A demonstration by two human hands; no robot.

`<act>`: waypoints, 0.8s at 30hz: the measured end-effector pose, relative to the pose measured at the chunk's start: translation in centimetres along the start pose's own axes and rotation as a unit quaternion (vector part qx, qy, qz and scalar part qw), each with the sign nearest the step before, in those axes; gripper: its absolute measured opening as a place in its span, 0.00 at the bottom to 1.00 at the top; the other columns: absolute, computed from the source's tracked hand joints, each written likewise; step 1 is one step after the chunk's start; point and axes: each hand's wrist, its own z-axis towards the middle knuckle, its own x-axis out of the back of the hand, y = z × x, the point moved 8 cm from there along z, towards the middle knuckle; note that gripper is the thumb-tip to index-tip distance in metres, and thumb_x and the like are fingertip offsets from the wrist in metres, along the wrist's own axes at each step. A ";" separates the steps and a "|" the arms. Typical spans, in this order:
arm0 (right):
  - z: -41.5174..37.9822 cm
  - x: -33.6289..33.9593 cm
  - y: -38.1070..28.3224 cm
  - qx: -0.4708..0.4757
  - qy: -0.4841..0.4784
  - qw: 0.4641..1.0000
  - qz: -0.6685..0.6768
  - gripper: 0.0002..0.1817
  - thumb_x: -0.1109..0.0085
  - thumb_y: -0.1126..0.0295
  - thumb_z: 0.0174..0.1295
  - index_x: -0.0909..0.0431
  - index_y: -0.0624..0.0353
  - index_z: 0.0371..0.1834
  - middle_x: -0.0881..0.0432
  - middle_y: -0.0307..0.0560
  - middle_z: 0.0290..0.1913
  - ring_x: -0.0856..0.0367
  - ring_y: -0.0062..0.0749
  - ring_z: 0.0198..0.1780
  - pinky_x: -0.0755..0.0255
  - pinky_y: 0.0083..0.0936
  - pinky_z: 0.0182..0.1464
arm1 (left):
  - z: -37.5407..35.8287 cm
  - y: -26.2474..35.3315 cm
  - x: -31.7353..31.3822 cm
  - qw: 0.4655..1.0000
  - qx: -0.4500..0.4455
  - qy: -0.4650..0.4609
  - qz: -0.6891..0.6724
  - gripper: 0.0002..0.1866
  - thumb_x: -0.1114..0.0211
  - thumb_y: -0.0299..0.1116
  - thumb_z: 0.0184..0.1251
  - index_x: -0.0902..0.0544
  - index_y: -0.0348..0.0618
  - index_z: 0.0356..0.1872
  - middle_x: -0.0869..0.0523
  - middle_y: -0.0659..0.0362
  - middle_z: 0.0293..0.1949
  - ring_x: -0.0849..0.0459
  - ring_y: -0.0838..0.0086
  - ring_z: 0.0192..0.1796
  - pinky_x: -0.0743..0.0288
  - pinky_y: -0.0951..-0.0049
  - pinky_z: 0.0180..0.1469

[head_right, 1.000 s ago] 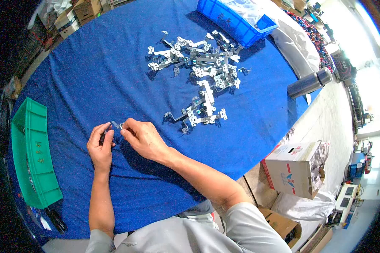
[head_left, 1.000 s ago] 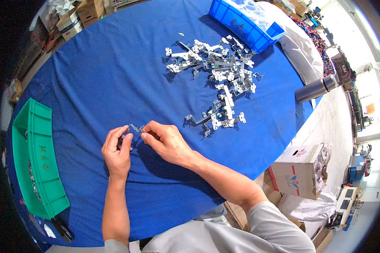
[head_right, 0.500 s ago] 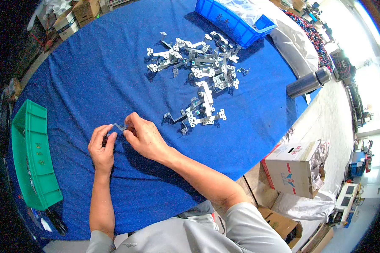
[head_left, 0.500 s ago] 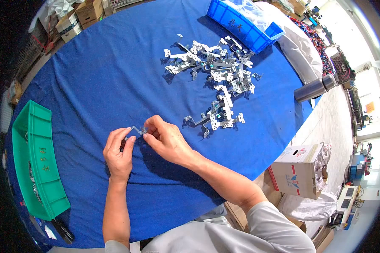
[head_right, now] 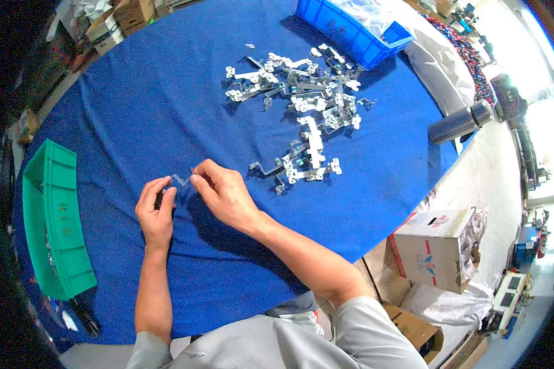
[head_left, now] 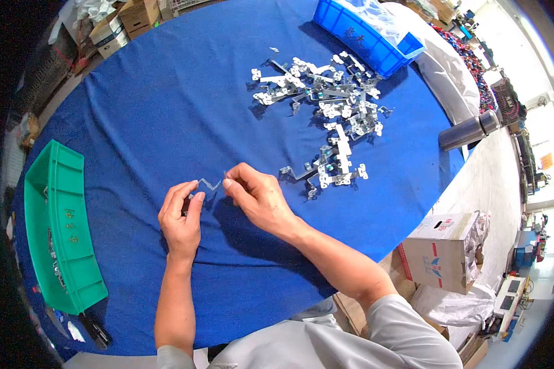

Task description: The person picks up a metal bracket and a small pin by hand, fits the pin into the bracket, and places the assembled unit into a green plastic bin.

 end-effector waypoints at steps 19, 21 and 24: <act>-0.3 -0.7 0.5 -0.026 -0.038 0.997 -0.065 0.09 0.35 0.69 0.71 0.19 0.66 0.45 0.16 0.52 0.30 0.15 0.33 0.30 0.24 0.33 0.34 | 0.1 0.5 -0.2 1.000 -0.019 0.011 -0.010 0.13 0.25 0.21 0.63 0.11 0.36 0.48 0.10 0.54 0.46 0.13 0.74 0.41 0.20 0.74 0.45; -0.3 -0.6 0.5 -0.024 -0.025 0.999 -0.033 0.11 0.35 0.69 0.72 0.20 0.66 0.49 0.15 0.51 0.30 0.14 0.32 0.32 0.22 0.32 0.35 | 0.1 0.6 -0.3 0.999 -0.039 0.011 0.002 0.13 0.25 0.21 0.63 0.11 0.36 0.48 0.11 0.55 0.45 0.14 0.75 0.37 0.19 0.75 0.39; -0.3 -0.7 -0.2 -0.023 -0.043 0.998 -0.047 0.14 0.35 0.68 0.72 0.22 0.66 0.54 0.14 0.51 0.33 0.12 0.32 0.34 0.20 0.31 0.38 | 0.0 0.8 -0.5 0.998 -0.056 0.003 0.015 0.13 0.25 0.22 0.64 0.11 0.37 0.49 0.11 0.55 0.45 0.13 0.75 0.37 0.19 0.75 0.39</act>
